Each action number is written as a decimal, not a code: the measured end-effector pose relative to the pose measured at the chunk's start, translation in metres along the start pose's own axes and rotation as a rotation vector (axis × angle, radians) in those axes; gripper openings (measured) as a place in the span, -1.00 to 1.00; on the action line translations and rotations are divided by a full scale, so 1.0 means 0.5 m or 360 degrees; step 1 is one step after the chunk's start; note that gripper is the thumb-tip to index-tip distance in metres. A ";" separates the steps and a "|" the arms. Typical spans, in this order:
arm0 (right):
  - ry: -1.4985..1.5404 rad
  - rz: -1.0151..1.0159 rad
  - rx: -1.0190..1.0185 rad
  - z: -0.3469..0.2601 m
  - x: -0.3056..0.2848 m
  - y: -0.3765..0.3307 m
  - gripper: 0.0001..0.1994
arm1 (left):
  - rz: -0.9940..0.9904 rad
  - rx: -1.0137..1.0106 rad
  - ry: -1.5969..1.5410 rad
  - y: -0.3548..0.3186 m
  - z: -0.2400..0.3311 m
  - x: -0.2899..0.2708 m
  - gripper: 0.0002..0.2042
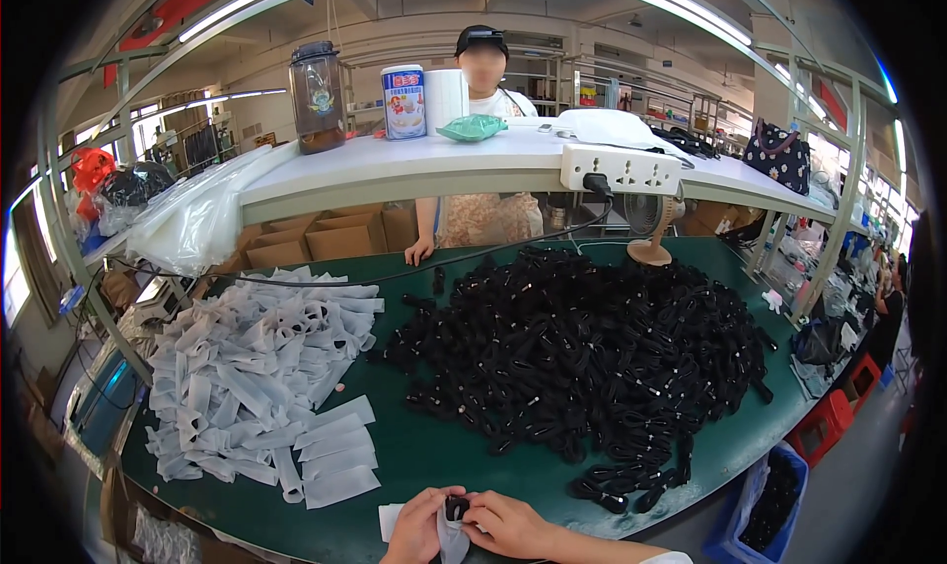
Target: Packaging small black plastic components into white bags at a factory workstation.
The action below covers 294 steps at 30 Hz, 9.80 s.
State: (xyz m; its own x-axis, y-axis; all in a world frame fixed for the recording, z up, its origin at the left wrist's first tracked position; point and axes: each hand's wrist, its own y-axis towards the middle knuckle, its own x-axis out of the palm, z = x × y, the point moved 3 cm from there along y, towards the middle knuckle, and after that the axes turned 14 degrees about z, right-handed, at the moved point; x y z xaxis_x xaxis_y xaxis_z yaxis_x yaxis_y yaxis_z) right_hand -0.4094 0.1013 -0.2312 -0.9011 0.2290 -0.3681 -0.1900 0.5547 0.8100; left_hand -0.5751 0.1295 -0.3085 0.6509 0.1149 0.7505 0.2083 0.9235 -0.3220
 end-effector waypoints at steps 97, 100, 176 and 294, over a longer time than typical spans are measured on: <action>0.0725 -0.0276 0.1144 0.057 -0.037 0.012 -0.84 | -0.0235 0.0754 0.2143 -0.085 0.049 0.072 -0.24; 0.0368 -0.0340 0.0601 0.028 -0.027 0.039 -0.83 | -0.0321 0.1127 0.2261 -0.100 0.063 0.067 -0.37; -0.1200 -0.0376 -0.0132 0.639 0.469 0.284 -0.63 | -0.0206 0.1356 0.3423 0.307 0.349 -0.158 0.13; -0.0289 -0.0433 0.0745 0.079 -0.075 -0.160 -0.63 | -0.0340 0.1299 0.1886 0.007 -0.014 0.014 -0.83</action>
State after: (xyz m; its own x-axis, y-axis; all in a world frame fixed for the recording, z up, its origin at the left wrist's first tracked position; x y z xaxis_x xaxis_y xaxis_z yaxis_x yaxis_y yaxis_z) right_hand -0.3450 0.0801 -0.3002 -0.7545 0.1392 -0.6414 -0.1757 0.8987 0.4017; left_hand -0.5648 0.1311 -0.3086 0.9543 -0.0387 -0.2965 0.1745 0.8773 0.4471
